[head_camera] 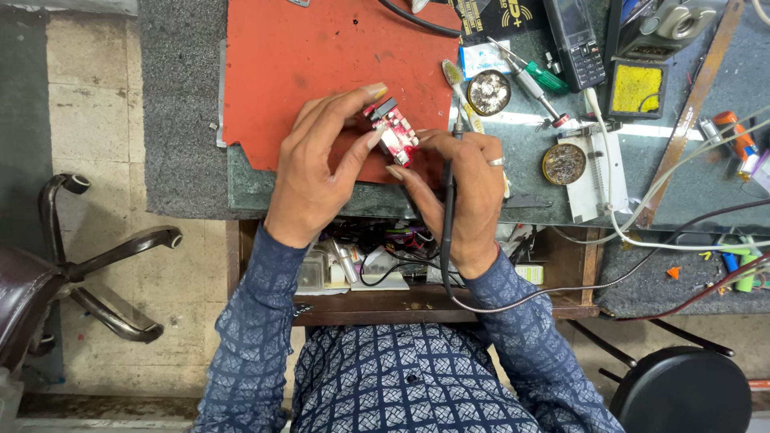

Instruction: The person solders a small red circuit board using a soldering iron and solder wire. They hold the board with one hand and apply heat and solder to various connection points while occasionally repositioning the board.

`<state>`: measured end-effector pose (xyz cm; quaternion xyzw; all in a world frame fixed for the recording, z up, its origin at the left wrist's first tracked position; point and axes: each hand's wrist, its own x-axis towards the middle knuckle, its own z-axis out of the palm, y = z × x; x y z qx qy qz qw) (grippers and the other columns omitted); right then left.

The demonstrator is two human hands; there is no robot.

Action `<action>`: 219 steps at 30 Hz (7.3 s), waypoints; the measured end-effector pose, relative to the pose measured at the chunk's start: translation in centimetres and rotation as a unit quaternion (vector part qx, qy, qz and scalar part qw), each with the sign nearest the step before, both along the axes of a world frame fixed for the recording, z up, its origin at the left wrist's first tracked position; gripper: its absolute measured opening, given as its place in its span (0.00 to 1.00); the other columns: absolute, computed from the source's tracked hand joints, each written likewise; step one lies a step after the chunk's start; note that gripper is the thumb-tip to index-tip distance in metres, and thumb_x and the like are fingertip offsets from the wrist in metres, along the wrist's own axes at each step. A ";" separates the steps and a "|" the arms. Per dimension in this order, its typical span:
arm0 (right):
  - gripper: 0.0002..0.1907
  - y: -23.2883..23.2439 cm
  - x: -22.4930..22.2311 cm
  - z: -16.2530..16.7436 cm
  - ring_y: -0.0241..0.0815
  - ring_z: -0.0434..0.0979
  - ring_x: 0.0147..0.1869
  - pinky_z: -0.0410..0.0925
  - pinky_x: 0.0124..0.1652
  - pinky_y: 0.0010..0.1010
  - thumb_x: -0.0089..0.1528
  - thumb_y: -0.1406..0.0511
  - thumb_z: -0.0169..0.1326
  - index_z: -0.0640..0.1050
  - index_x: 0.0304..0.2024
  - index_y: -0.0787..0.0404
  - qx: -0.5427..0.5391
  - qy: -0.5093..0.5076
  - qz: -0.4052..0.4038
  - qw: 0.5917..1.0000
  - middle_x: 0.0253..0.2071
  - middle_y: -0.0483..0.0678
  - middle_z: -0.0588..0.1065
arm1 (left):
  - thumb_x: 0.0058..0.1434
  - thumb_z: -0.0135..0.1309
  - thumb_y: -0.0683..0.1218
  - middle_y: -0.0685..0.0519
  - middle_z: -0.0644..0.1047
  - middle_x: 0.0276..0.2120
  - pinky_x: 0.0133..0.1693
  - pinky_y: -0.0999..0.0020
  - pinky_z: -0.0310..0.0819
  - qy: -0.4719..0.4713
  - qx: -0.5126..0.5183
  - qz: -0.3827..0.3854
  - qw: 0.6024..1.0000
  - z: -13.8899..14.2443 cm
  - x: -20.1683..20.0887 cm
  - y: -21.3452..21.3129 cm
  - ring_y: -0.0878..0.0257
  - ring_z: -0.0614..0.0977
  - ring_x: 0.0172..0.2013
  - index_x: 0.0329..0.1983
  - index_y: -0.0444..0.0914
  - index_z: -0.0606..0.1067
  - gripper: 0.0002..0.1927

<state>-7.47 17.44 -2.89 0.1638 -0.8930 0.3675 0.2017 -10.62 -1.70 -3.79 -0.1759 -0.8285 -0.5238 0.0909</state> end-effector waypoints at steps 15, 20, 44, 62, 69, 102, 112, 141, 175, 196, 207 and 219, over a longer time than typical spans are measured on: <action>0.19 0.0 -1.1 0.3 0.49 0.76 0.55 0.71 0.55 0.36 0.62 0.73 0.66 0.75 0.53 0.64 -0.056 -0.024 -0.003 0.998 0.52 0.52 0.78 | 0.73 0.54 0.40 0.47 0.78 0.55 0.55 0.65 0.81 -0.009 0.028 -0.032 0.999 0.0 -2.4 0.4 0.56 0.84 0.53 0.61 0.36 0.74 0.14; 0.19 0.4 -1.0 0.6 0.50 0.80 0.61 0.72 0.58 0.34 0.64 0.76 0.61 0.73 0.56 0.65 -0.077 -0.031 0.044 0.996 0.58 0.54 0.77 | 0.73 0.54 0.40 0.47 0.78 0.55 0.54 0.66 0.82 -0.014 0.036 -0.035 0.999 -0.1 -2.5 0.4 0.56 0.84 0.52 0.61 0.36 0.75 0.14; 0.17 0.0 -0.9 0.0 0.50 0.80 0.58 0.73 0.56 0.35 0.65 0.76 0.63 0.72 0.54 0.64 -0.074 -0.034 0.006 0.997 0.55 0.54 0.77 | 0.67 0.60 0.41 0.53 0.82 0.46 0.43 0.67 0.80 -0.025 -0.020 -0.001 0.999 0.0 -3.4 2.0 0.59 0.79 0.49 0.54 0.38 0.76 0.14; 0.13 3.1 1.2 0.4 0.43 0.74 0.45 0.69 0.48 0.31 0.72 0.69 0.48 0.77 0.58 0.65 -0.077 0.011 -0.023 0.997 0.43 0.52 0.74 | 0.71 0.63 0.43 0.55 0.82 0.53 0.55 0.63 0.77 0.045 -0.038 -0.039 0.997 -0.5 -3.0 1.4 0.59 0.77 0.57 0.68 0.43 0.69 0.24; 0.10 4.4 1.9 -0.2 0.46 0.79 0.44 0.71 0.44 0.32 0.66 0.72 0.55 0.77 0.50 0.70 -0.028 0.037 0.040 0.998 0.41 0.53 0.78 | 0.68 0.60 0.36 0.52 0.81 0.53 0.61 0.62 0.76 0.046 0.020 -0.139 0.989 -0.7 -5.1 1.1 0.58 0.80 0.58 0.67 0.40 0.67 0.26; 0.09 5.7 0.7 2.0 0.46 0.81 0.39 0.72 0.40 0.33 0.58 0.72 0.64 0.75 0.36 0.65 0.018 -0.016 0.118 0.993 0.36 0.52 0.79 | 0.63 0.65 0.47 0.52 0.72 0.48 0.58 0.56 0.66 0.103 -0.086 -0.141 0.981 1.4 -4.6 2.3 0.50 0.71 0.52 0.56 0.41 0.74 0.20; 0.09 5.9 1.4 2.0 0.47 0.80 0.40 0.71 0.41 0.33 0.60 0.70 0.65 0.77 0.38 0.65 0.042 -0.009 0.129 0.991 0.38 0.51 0.80 | 0.64 0.64 0.45 0.52 0.71 0.46 0.57 0.56 0.67 0.091 -0.094 -0.144 0.981 1.7 -3.9 2.3 0.52 0.70 0.50 0.55 0.41 0.75 0.17; 0.08 6.2 1.1 1.9 0.46 0.82 0.41 0.72 0.41 0.31 0.62 0.71 0.66 0.79 0.40 0.66 0.061 -0.011 0.105 0.993 0.40 0.53 0.80 | 0.64 0.65 0.41 0.52 0.72 0.41 0.54 0.57 0.67 0.127 -0.049 -0.157 0.978 0.6 -5.1 2.7 0.54 0.72 0.48 0.45 0.37 0.74 0.11; 0.08 6.5 0.2 1.3 0.45 0.82 0.40 0.71 0.42 0.30 0.63 0.71 0.66 0.77 0.40 0.65 0.027 -0.010 0.109 0.994 0.40 0.53 0.80 | 0.61 0.66 0.41 0.52 0.74 0.41 0.52 0.56 0.68 0.139 -0.049 -0.153 0.977 0.1 -5.9 2.8 0.53 0.74 0.49 0.42 0.37 0.75 0.11; 0.09 5.7 0.8 1.7 0.47 0.77 0.39 0.69 0.37 0.33 0.59 0.74 0.68 0.79 0.39 0.64 0.084 0.025 0.116 0.989 0.37 0.50 0.78 | 0.61 0.67 0.41 0.51 0.70 0.42 0.52 0.55 0.66 0.121 -0.049 -0.150 0.980 1.0 -5.1 2.8 0.52 0.71 0.50 0.42 0.37 0.75 0.12; 0.10 5.2 1.1 1.6 0.46 0.78 0.40 0.70 0.39 0.34 0.60 0.75 0.68 0.79 0.39 0.64 0.104 0.062 0.121 0.985 0.37 0.49 0.78 | 0.63 0.66 0.42 0.55 0.72 0.42 0.52 0.58 0.67 0.099 -0.065 -0.132 0.984 1.3 -4.2 2.9 0.54 0.69 0.46 0.45 0.40 0.77 0.11; 0.10 5.3 1.3 1.7 0.47 0.79 0.40 0.70 0.41 0.35 0.59 0.75 0.68 0.79 0.39 0.65 0.087 0.056 0.118 0.988 0.38 0.50 0.78 | 0.64 0.68 0.45 0.56 0.71 0.41 0.52 0.59 0.67 0.097 -0.078 -0.117 0.985 1.0 -4.0 3.3 0.55 0.69 0.46 0.44 0.41 0.78 0.11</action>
